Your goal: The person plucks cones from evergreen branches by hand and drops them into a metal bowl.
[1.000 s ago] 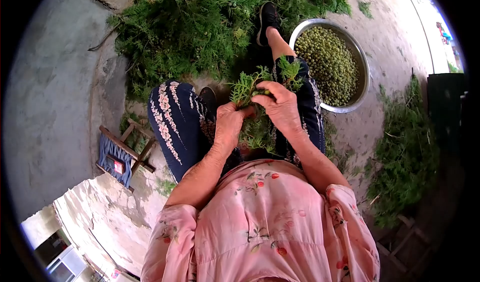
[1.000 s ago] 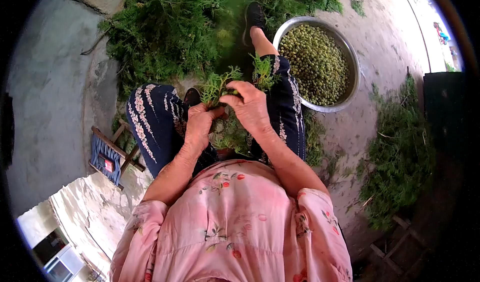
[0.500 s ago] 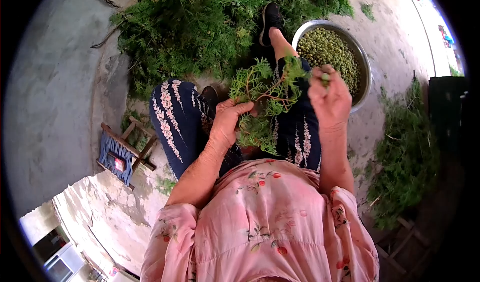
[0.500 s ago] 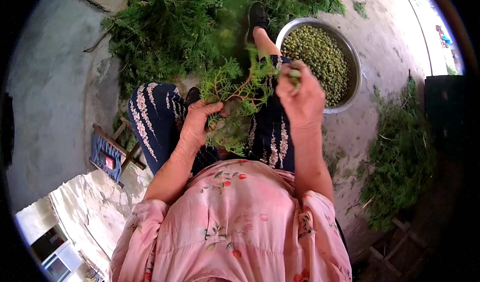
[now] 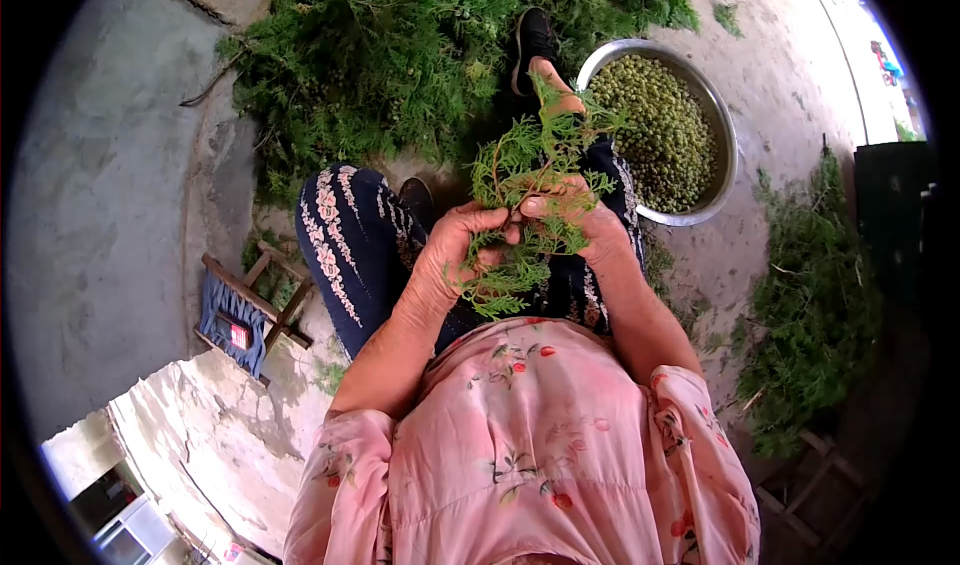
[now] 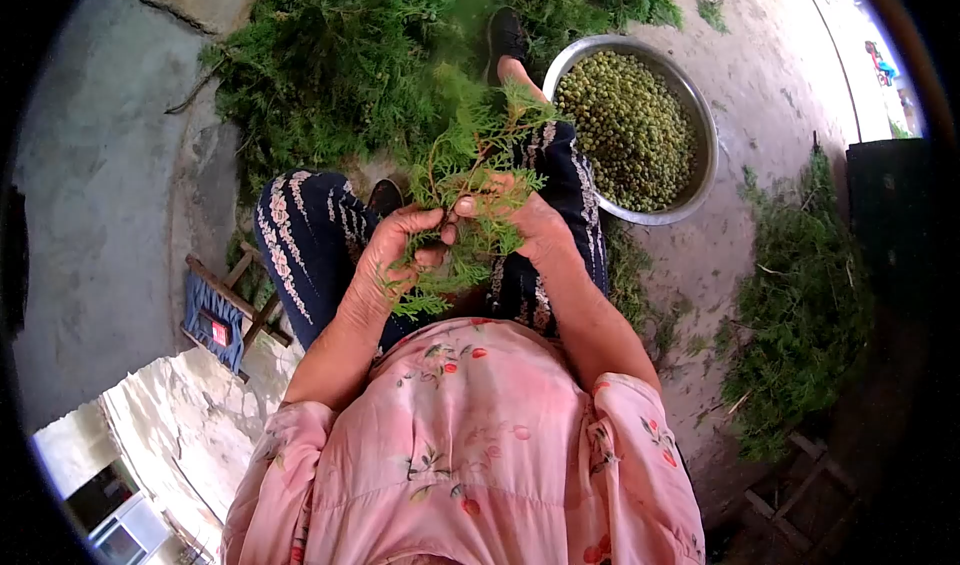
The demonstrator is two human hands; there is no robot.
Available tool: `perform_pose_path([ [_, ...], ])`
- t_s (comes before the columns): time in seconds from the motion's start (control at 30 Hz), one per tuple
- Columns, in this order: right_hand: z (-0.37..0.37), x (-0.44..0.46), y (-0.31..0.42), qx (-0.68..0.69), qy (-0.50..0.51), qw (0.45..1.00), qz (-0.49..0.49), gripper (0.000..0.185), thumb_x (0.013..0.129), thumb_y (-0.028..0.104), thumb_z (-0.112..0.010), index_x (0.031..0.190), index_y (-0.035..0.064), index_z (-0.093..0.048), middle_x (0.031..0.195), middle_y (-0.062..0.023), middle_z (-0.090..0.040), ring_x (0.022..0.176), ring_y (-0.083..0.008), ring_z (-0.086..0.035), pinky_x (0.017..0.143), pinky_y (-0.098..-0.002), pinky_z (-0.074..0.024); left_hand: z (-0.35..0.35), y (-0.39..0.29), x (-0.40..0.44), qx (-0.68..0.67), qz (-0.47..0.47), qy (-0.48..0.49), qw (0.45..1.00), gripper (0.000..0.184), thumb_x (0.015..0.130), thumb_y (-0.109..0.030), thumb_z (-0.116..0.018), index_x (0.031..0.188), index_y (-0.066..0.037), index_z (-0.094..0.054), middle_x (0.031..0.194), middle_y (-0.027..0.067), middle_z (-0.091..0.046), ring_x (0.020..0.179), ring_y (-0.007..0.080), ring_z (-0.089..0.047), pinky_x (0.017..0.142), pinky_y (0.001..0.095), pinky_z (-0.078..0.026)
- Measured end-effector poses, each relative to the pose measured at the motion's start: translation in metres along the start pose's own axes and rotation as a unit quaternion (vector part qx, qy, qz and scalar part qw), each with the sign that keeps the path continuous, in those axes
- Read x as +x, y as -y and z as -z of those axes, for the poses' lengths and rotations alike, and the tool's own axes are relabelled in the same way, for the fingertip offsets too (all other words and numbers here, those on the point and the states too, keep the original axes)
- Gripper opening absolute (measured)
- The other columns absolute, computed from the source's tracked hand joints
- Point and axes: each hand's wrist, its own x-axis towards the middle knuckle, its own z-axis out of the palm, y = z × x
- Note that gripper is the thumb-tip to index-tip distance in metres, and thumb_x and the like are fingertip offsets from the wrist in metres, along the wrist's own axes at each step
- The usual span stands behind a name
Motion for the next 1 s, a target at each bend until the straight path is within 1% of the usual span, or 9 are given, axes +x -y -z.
perform_pose_path([
  [0.23, 0.005, 0.001, 0.008, -0.180, -0.115, 0.976, 0.049, 0.014, 0.075, 0.006, -0.065, 0.088, 0.0026, -0.062, 0.074, -0.0012, -0.059, 0.059, -0.0075, -0.051, 0.053, -0.0229, -0.0433, 0.008, 0.001, 0.001, 0.018, 0.000, -0.004, 1.000, 0.022, 0.080, -0.016, -0.060, 0.092, 0.002, -0.055, 0.072, 0.0079, -0.056, 0.045, 0.0095, -0.040, 0.037, 0.0173, -0.029],
  [0.3, 0.037, 0.008, 0.008, -0.483, -0.157, 0.788, 0.348, 0.013, 0.076, 0.002, -0.061, 0.089, 0.0042, -0.062, 0.073, -0.0013, -0.059, 0.060, -0.0093, -0.051, 0.054, -0.0242, -0.0440, 0.012, 0.003, 0.003, 0.000, -0.033, -0.026, 0.999, 0.018, 0.081, -0.011, -0.059, 0.094, 0.002, -0.056, 0.073, 0.0088, -0.059, 0.055, 0.0114, -0.048, 0.038, 0.0176, -0.032],
  [0.37, 0.033, -0.005, 0.046, -0.420, -0.272, 0.856, 0.129, 0.015, 0.077, 0.000, -0.058, 0.091, 0.0056, -0.062, 0.080, -0.0051, -0.060, 0.070, -0.0138, -0.055, 0.064, -0.0266, -0.0463, 0.016, 0.006, 0.008, 0.002, -0.053, -0.050, 0.997, 0.017, 0.082, -0.013, -0.059, 0.095, -0.002, -0.056, 0.076, 0.0079, -0.061, 0.057, 0.0109, -0.050, 0.040, 0.0184, -0.033],
  [0.43, 0.089, -0.002, 0.056, -0.525, -0.326, 0.746, 0.249, 0.021, 0.080, 0.001, -0.057, 0.100, 0.0069, -0.061, 0.094, -0.0065, -0.061, 0.066, -0.0090, -0.051, 0.054, -0.0192, -0.0419, 0.014, 0.003, 0.006, -0.004, -0.055, -0.100, 0.993, 0.016, 0.083, -0.015, -0.058, 0.097, -0.006, -0.057, 0.080, 0.0066, -0.063, 0.061, 0.0116, -0.053, 0.042, 0.0190, -0.034],
  [0.57, 0.122, -0.016, 0.100, -0.640, -0.504, 0.526, 0.245, 0.033, 0.078, 0.008, -0.060, 0.111, 0.0120, -0.058, 0.115, -0.0075, -0.055, 0.101, -0.0215, -0.054, 0.082, -0.0327, -0.0457, 0.010, 0.005, 0.006, -0.085, -0.085, -0.058, 0.991, 0.016, 0.085, -0.019, -0.057, 0.100, -0.011, -0.056, 0.088, 0.0051, -0.063, 0.069, 0.0157, -0.055, 0.049, 0.0222, -0.040],
  [0.7, 0.160, -0.028, 0.118, -0.651, -0.507, 0.524, 0.210, 0.034, 0.080, 0.013, -0.058, 0.114, 0.0130, -0.056, 0.121, -0.0076, -0.051, 0.106, -0.0230, -0.052, 0.088, -0.0339, -0.0436, 0.014, 0.005, 0.012, -0.069, -0.083, -0.060, 0.992, 0.018, 0.087, -0.018, -0.054, 0.103, -0.011, -0.055, 0.096, 0.0075, -0.062, 0.070, 0.0184, -0.057, 0.054, 0.0264, -0.041],
  [0.8, 0.121, -0.024, 0.115, -0.602, -0.405, 0.631, 0.277, 0.035, 0.081, 0.007, -0.056, 0.116, 0.0112, -0.054, 0.119, -0.0092, -0.052, 0.106, -0.0241, -0.051, 0.089, -0.0304, -0.0416, 0.013, 0.007, 0.014, -0.021, -0.070, -0.080, 0.994, 0.020, 0.086, -0.016, -0.054, 0.104, -0.008, -0.054, 0.093, 0.0078, -0.063, 0.067, 0.0163, -0.058, 0.049, 0.0246, -0.041],
  [0.9, 0.046, -0.021, 0.101, -0.691, -0.192, 0.642, 0.271, 0.051, 0.076, 0.006, -0.062, 0.124, 0.0139, -0.047, 0.134, -0.0102, -0.038, 0.126, -0.0246, -0.032, 0.105, -0.0341, -0.0251, 0.009, 0.006, 0.014, 0.124, -0.066, -0.122, 0.983, 0.017, 0.086, -0.012, -0.051, 0.101, -0.004, -0.055, 0.083, 0.0076, -0.065, 0.061, 0.0127, -0.057, 0.041, 0.0214, -0.036],
  [1.0, 0.019, -0.019, 0.083, -0.835, -0.020, 0.510, 0.206, 0.048, 0.075, 0.009, -0.061, 0.121, 0.0123, -0.048, 0.132, -0.0118, -0.038, 0.127, -0.0303, -0.028, 0.107, -0.0491, -0.0147, 0.000, 0.000, 0.006, 0.192, -0.055, -0.132, 0.971, 0.018, 0.083, -0.010, -0.053, 0.098, -0.003, -0.058, 0.077, 0.0059, -0.065, 0.059, 0.0089, -0.054, 0.038, 0.0200, -0.034],
])
